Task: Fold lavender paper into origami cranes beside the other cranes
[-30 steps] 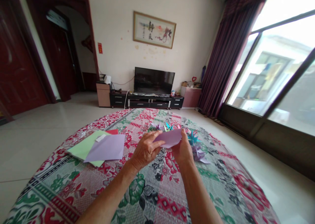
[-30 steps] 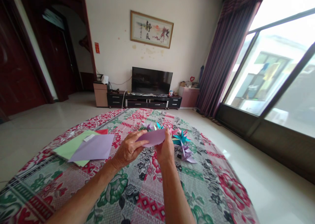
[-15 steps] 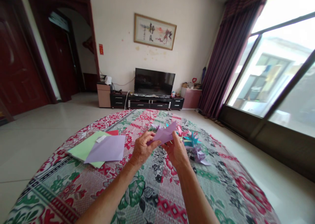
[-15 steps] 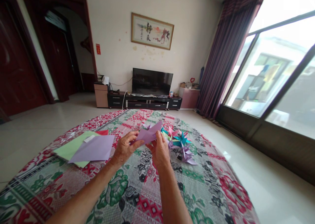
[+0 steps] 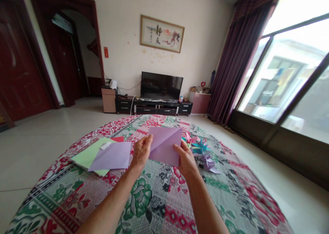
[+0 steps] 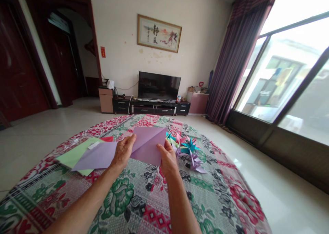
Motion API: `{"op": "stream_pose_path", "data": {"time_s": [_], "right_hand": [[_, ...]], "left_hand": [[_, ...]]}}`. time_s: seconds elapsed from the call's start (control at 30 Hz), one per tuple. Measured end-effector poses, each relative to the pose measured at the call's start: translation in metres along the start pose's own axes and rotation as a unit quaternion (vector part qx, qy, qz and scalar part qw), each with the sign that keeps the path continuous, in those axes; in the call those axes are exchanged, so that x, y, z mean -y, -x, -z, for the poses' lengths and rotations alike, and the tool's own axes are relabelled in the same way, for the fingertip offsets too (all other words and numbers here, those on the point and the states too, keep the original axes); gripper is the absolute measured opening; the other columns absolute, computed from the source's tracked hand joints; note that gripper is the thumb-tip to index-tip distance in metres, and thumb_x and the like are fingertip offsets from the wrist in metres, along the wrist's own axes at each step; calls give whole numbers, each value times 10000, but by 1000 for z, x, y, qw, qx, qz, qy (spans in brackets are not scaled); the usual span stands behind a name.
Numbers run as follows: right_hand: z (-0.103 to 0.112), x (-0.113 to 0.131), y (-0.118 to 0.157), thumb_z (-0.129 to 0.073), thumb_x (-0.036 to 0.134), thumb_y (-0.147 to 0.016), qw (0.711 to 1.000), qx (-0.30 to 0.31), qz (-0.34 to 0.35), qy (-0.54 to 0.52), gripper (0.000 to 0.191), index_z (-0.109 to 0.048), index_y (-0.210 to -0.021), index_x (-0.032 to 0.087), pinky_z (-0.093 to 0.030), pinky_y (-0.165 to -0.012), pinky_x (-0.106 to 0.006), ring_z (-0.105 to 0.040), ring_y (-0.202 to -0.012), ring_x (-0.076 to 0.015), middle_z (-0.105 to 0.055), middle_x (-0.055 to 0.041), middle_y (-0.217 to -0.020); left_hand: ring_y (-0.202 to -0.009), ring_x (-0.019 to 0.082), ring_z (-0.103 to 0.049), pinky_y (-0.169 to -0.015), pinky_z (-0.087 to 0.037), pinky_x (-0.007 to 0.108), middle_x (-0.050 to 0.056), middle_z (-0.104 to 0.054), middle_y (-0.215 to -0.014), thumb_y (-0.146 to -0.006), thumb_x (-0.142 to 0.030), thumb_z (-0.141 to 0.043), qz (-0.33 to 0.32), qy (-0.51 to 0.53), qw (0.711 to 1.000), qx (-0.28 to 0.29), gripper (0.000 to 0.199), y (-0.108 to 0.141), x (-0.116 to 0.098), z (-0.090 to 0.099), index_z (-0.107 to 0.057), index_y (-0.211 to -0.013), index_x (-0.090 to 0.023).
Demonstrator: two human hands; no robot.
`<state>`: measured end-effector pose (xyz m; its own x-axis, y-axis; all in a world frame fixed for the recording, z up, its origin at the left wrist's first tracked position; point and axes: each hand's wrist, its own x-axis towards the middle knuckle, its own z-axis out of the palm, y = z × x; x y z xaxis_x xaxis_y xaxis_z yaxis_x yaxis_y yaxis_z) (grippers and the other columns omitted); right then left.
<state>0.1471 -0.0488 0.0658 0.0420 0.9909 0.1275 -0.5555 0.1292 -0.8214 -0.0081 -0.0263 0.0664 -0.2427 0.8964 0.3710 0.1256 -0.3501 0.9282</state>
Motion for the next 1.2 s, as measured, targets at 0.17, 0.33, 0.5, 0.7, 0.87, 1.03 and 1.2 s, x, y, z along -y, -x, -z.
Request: {"op": "stream_pose_path", "data": {"time_s": [0.17, 0.33, 0.5, 0.7, 0.87, 1.03, 1.2], "right_hand": [[3, 3, 1, -719, 272, -607, 999, -16, -33, 33, 401, -581, -978, 209, -476, -500, -239, -593, -521, -137, -692, 7, -737], [4, 6, 2, -724, 329, -615, 996, -37, -60, 47, 348, -602, -902, 175, -484, -502, -254, -616, -537, -166, -689, -22, -675], [5, 6, 1, -717, 336, -620, 993, -52, -72, 77, 318, -603, -865, 168, -480, -475, -257, -608, -495, -169, -676, -19, -616], [7, 6, 0, -716, 336, -606, 990, -38, -88, 101, 298, -607, -829, 170, -472, -475, -256, -586, -466, -151, -662, -9, -596], [14, 12, 0, -727, 348, -590, 983, -34, -123, 131, 319, -607, -823, 165, -457, -475, -251, -570, -478, -140, -654, -18, -619], [18, 15, 2, -721, 377, -587, 975, 15, -147, 165, 381, -593, -879, 168, -441, -508, -247, -554, -512, -129, -640, -21, -667], [16, -7, 4, -667, 382, -639, 946, 130, -168, 245, 436, -579, -1023, 194, -447, -578, -254, -579, -622, -146, -654, -36, -825]], "left_hand": [[-500, 80, -265, -481, -229, 222, -66, -277, -489, -702, -556, -544, 62, 59, 996, 36, 451, -5, 6, 1, -382, -517, -178], [-498, 107, -402, -490, -300, 223, -49, -397, -447, -644, -566, -600, 107, 73, 989, 72, 429, -6, 10, 3, -533, -553, -152], [-502, 131, -494, -488, -363, 228, -19, -517, -473, -645, -536, -613, 123, 82, 985, 89, 404, -10, 17, 8, -607, -621, -133], [-688, 155, -599, -588, -460, 230, 73, -665, -866, -695, -407, -608, 107, 61, 979, 160, 437, -18, 10, 24, -620, -1014, -108], [-982, 175, -563, -688, -502, 233, 68, -317, -1424, -749, -174, -511, -68, -23, 974, 217, 635, -23, 5, 43, -336, -1348, -295], [-1285, 252, -310, -814, -498, 277, -4, -190, -1482, -725, -55, -448, -167, -143, 929, 298, 659, -26, 6, 52, -395, -1317, -339], [-1330, 249, -246, -1052, -303, 348, -15, -215, -1480, -754, -142, -519, -129, -199, 873, 425, 566, -26, 8, 59, -446, -1294, -299]]}}
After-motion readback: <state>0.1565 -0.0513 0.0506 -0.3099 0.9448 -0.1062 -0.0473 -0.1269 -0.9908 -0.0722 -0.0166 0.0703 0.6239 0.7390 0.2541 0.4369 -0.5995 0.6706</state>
